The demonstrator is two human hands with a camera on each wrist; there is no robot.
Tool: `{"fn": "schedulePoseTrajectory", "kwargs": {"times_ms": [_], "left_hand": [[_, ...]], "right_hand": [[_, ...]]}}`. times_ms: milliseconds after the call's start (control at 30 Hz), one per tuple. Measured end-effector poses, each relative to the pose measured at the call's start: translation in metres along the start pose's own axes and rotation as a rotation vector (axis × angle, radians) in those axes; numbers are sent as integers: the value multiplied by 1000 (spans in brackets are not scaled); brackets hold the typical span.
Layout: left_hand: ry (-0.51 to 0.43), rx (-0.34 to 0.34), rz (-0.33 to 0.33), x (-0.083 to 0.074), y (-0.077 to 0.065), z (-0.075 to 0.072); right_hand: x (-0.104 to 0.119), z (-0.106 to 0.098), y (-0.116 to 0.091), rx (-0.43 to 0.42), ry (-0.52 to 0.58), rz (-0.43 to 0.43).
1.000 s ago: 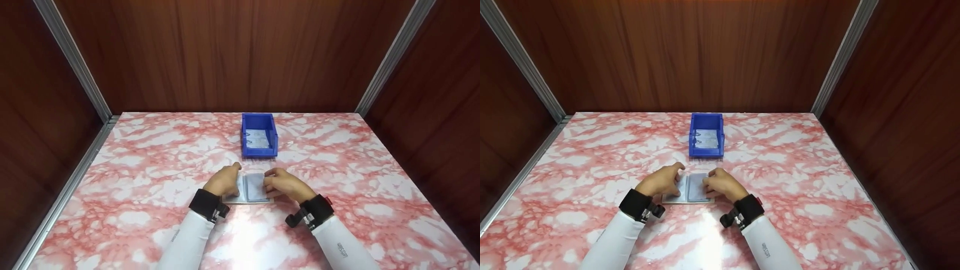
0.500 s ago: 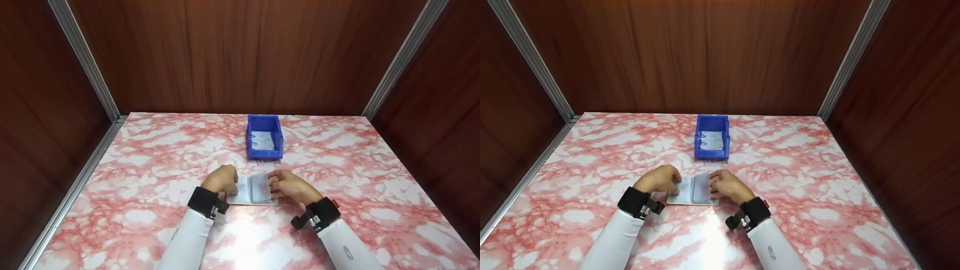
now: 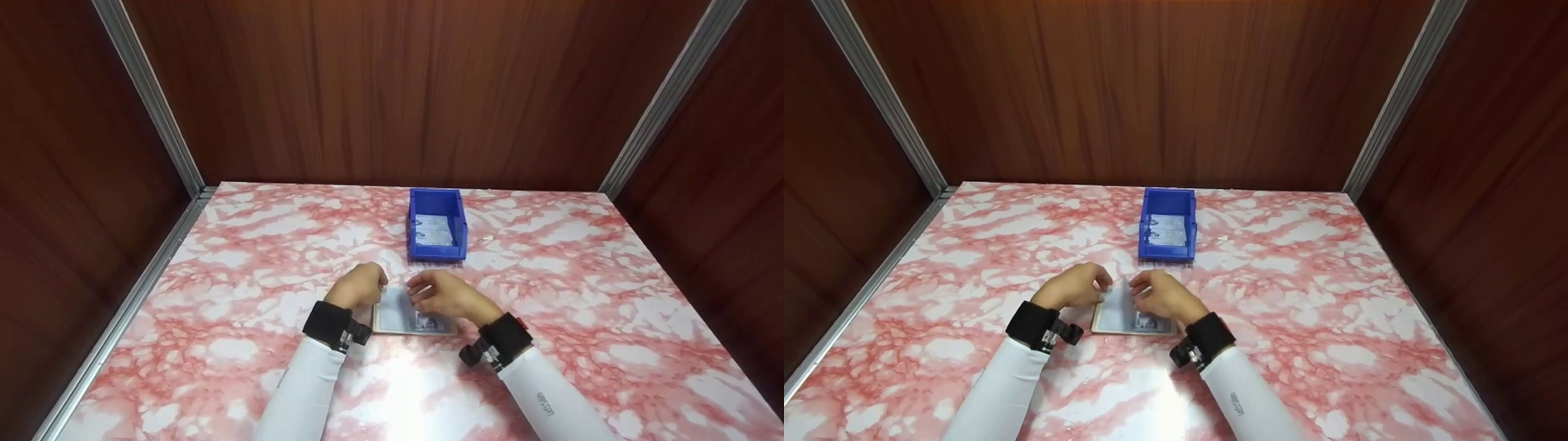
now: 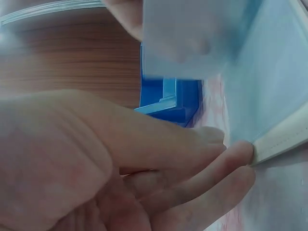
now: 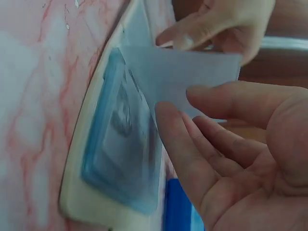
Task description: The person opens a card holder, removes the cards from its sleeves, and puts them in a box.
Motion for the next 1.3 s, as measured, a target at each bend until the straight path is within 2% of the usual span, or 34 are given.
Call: {"fn": "schedulePoseTrajectory", "kwargs": {"times_ms": [100, 200, 333, 467, 667, 867, 967, 1033, 1167, 1233, 1300], "left_hand": [[-7, 5, -11, 3, 2, 1], [-12, 7, -14, 4, 3, 2], [-20, -4, -12, 3, 4, 2], [-29, -13, -9, 0, 4, 3], [-37, -2, -9, -1, 1, 2], [-32, 22, -59, 2, -1, -1], [-19, 29, -62, 2, -1, -2], [-27, 1, -47, -2, 1, -3], [-129, -106, 7, -14, 3, -8], [-227, -119, 22, -20, 2, -9], [-313, -99, 27, -23, 1, -8]], "right_hand": [[18, 16, 6, 14, -203, -149], [34, 31, 7, -13, -461, -276], [43, 42, 6, -49, -631, -313], [43, 42, 4, -43, -661, -295], [39, 39, 2, -25, -648, -323], [34, 38, -2, -2, -627, -380], [28, 32, -8, 18, -625, -380], [23, 21, -14, 12, -616, -378], [12, -11, -28, -42, -558, -285], [5, -25, -33, -62, -551, -211], [1, -33, -35, -68, -540, -161]]}}
Point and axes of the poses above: each hand's wrist, its own y-axis towards the middle knuckle, its own z-axis out of the palm, x = y × z, the point moved 6 cm from there along y, towards the middle knuckle, and after that the axes turned 1 degree about -z, right-handed, at the moved point
